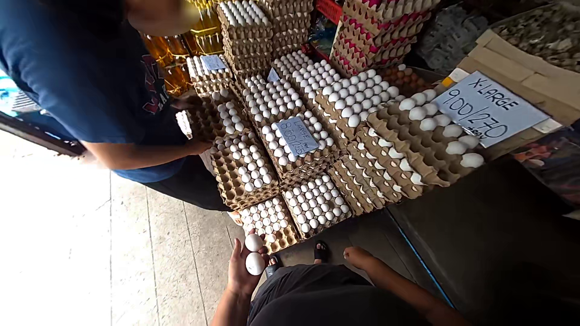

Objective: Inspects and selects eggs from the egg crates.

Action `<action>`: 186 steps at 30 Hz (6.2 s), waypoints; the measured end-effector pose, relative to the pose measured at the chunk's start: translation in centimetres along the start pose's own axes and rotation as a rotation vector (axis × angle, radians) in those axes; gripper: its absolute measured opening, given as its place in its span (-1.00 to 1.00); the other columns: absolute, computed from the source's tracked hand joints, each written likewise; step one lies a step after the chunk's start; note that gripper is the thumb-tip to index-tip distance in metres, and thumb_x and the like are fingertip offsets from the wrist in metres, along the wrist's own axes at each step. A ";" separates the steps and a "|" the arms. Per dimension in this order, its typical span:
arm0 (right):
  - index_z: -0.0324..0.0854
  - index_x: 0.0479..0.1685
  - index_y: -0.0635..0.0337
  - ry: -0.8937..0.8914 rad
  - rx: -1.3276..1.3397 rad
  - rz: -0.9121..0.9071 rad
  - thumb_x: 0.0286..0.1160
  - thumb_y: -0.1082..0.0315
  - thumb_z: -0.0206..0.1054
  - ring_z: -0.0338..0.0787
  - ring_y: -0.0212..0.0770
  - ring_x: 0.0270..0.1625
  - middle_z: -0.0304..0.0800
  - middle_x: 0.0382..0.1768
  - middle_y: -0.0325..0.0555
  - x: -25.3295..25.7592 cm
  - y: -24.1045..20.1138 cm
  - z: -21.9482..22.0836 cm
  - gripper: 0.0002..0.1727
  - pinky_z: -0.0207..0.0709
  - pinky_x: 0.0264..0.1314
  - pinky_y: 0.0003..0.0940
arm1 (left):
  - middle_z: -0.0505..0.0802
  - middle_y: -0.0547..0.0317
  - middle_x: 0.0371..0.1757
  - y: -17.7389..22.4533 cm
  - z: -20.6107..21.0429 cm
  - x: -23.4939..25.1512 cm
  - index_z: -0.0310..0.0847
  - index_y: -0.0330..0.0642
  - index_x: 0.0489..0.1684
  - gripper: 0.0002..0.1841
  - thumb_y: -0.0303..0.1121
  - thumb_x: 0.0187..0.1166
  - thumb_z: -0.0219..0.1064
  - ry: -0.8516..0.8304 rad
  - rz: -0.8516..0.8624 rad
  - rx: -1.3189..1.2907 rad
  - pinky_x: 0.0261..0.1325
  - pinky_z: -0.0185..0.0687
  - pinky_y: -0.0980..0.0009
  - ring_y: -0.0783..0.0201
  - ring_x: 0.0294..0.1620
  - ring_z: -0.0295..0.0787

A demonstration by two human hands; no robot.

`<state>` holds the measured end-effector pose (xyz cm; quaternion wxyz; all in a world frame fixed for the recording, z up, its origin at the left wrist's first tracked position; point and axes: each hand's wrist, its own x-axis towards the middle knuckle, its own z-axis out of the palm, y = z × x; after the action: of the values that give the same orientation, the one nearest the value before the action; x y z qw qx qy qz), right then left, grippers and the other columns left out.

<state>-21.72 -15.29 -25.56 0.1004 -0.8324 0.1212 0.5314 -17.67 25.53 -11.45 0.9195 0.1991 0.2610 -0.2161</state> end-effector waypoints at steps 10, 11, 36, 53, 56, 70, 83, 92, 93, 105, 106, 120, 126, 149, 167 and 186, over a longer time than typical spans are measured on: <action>0.67 0.42 0.20 0.024 0.013 -0.005 0.85 0.19 0.07 0.62 0.14 0.60 0.72 0.44 0.19 0.1 -2.5 2.6 -0.57 0.37 0.68 0.16 | 0.78 -0.10 0.16 3.9 -1.7 -0.9 0.24 0.06 0.65 -0.23 0.31 0.76 -0.57 -0.039 -0.032 -0.003 -0.33 0.69 0.36 0.20 -0.33 0.77; 0.67 0.42 0.20 0.025 0.011 -0.002 0.85 0.18 0.06 0.62 0.13 0.60 0.72 0.44 0.18 -0.1 -2.9 2.5 -0.57 0.37 0.68 0.15 | 0.78 -0.11 0.16 4.2 -1.8 -0.9 0.24 0.05 0.66 -0.23 0.31 0.76 -0.56 -0.041 -0.032 -0.008 -0.34 0.69 0.36 0.20 -0.33 0.77; 0.66 0.45 0.22 0.115 0.047 -0.090 0.86 0.20 0.10 0.64 0.11 0.58 0.72 0.44 0.18 -0.3 -7.4 -0.2 -0.58 0.35 0.71 0.11 | 0.77 -0.12 0.17 6.1 -1.8 0.4 0.23 0.03 0.66 -0.25 0.29 0.78 -0.53 -0.035 -0.004 -0.103 -0.38 0.68 0.38 0.20 -0.36 0.76; 0.64 0.51 0.12 0.263 0.064 -0.288 0.88 0.10 0.04 0.71 0.10 0.49 0.78 0.36 0.14 -1.8 -5.9 -8.2 -0.54 0.43 0.64 0.15 | 0.78 -0.13 0.09 5.9 8.1 5.6 0.31 -0.01 0.60 -0.26 0.27 0.79 -0.50 -0.107 0.188 -0.089 -0.32 0.73 0.33 0.15 -0.31 0.78; 0.63 0.51 0.08 0.285 0.108 -0.287 0.89 0.08 0.04 0.72 0.08 0.48 0.78 0.37 0.11 -1.7 -5.1 -9.2 -0.54 0.44 0.62 0.14 | 0.77 -0.10 0.07 5.2 9.2 6.3 0.31 -0.02 0.57 -0.24 0.30 0.78 -0.52 -0.074 0.179 -0.055 -0.29 0.74 0.31 0.15 -0.30 0.78; 0.55 0.60 0.05 0.714 0.143 -0.964 0.52 -0.19 0.44 0.82 -0.10 -0.02 0.84 0.07 -0.03 -16.5 -17.6 -17.7 -0.26 0.71 0.12 -0.13 | 0.73 -0.05 0.02 0.2 14.1 9.6 0.34 -0.06 0.56 -0.32 0.19 0.83 -0.44 0.069 0.124 0.055 -0.16 0.73 0.21 0.13 -0.22 0.74; 0.53 0.59 0.15 0.764 0.066 -0.860 0.53 -0.08 0.47 0.85 0.03 0.22 0.77 0.33 0.10 -17.4 -20.7 -16.6 -0.29 0.73 0.24 -0.02 | 0.74 0.03 0.09 -0.5 13.6 8.4 0.33 -0.05 0.58 -0.39 0.04 0.89 -0.48 0.018 0.252 0.131 0.01 0.70 0.23 0.19 -0.03 0.75; 0.62 0.48 0.23 0.859 0.184 -0.880 0.51 -0.03 0.47 0.86 0.02 0.21 0.83 0.24 0.10 -16.8 -21.0 -16.1 -0.34 0.72 0.29 -0.05 | 0.72 0.00 0.18 -0.2 13.5 7.8 0.14 0.04 0.77 -0.49 -0.16 0.91 -0.37 -0.069 0.244 0.047 0.16 0.68 0.22 0.18 0.06 0.75; 0.62 0.47 0.24 0.875 0.194 -0.879 0.51 -0.03 0.47 0.87 0.02 0.21 0.84 0.22 0.11 -16.7 -21.1 -16.1 -0.34 0.72 0.29 -0.04 | 0.72 -0.02 0.23 -0.2 13.5 7.8 0.10 0.05 0.80 -0.49 -0.18 0.91 -0.35 -0.083 0.246 0.037 0.20 0.67 0.22 0.17 0.10 0.75; 0.61 0.49 0.22 0.869 0.161 -0.738 0.55 -0.10 0.42 0.85 0.01 0.27 0.82 0.28 0.07 -17.3 -22.0 -16.4 -0.32 0.69 0.31 -0.03 | 0.81 -0.04 0.05 -0.9 13.0 8.9 0.44 -0.22 0.33 -0.51 -0.03 0.92 -0.23 -0.111 0.190 -0.005 0.18 0.73 0.27 0.17 0.03 0.81; 0.60 0.51 0.22 0.865 0.152 -0.734 0.56 -0.11 0.41 0.84 0.01 0.28 0.81 0.30 0.07 -17.2 -22.1 -16.5 -0.32 0.69 0.33 -0.03 | 0.81 -0.04 0.05 -0.9 13.0 9.0 0.44 -0.21 0.34 -0.49 0.00 0.91 -0.24 -0.118 0.179 -0.012 0.18 0.73 0.26 0.16 0.04 0.82; 0.51 0.61 0.19 0.848 0.216 -0.782 0.63 -0.16 0.34 0.77 -0.02 -0.26 0.79 -0.26 0.00 -17.4 -19.9 -16.5 -0.26 0.69 -0.07 -0.05 | 0.77 -0.17 0.02 0.7 12.1 8.9 0.34 -0.24 0.37 -0.44 0.08 0.89 -0.28 -0.122 0.143 -0.033 0.00 0.81 0.16 0.02 -0.10 0.83; 0.55 0.59 0.14 0.814 0.209 -0.760 0.71 -0.14 0.26 0.77 -0.04 -0.23 0.79 -0.23 0.00 -16.7 -19.0 -16.2 -0.34 0.70 -0.04 -0.07 | 0.75 -0.22 0.12 2.4 11.8 9.5 0.30 -0.18 0.49 -0.43 0.10 0.88 -0.28 -0.118 0.169 0.023 -0.03 0.80 0.12 -0.03 -0.05 0.83; 0.55 0.60 0.06 0.645 0.136 -0.717 0.80 -0.04 0.17 0.84 -0.03 -0.07 0.85 -0.06 0.02 -16.0 -18.5 -14.8 -0.45 0.69 0.15 -0.04 | 0.74 -0.18 0.10 2.1 9.6 8.2 0.35 -0.18 0.39 -0.45 0.06 0.89 -0.32 -0.161 0.143 -0.019 0.00 0.79 0.09 -0.02 -0.04 0.81; 0.57 0.57 0.03 0.579 0.078 -0.694 0.82 -0.01 0.15 0.84 -0.04 0.01 0.85 0.00 0.00 -16.6 -19.0 -14.6 -0.49 0.68 0.21 -0.05 | 0.75 -0.16 0.07 2.2 8.7 6.1 0.32 -0.14 0.44 -0.48 0.06 0.89 -0.27 -0.161 0.115 -0.054 0.01 0.82 0.07 -0.03 -0.05 0.84; 0.59 0.55 0.03 0.546 0.039 -0.709 0.82 -0.03 0.13 0.85 -0.05 0.02 0.86 0.04 -0.01 -16.2 -19.0 -14.1 -0.49 0.68 0.21 -0.06 | 0.76 -0.16 0.09 1.8 8.0 5.5 0.35 -0.15 0.41 -0.46 0.07 0.89 -0.30 -0.139 0.113 -0.071 0.06 0.81 0.06 -0.03 -0.01 0.83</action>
<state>-10.30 0.19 -4.30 0.2564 -0.9302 -0.1396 0.2225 -9.37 21.61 -7.81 0.9526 0.1654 0.1923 -0.1678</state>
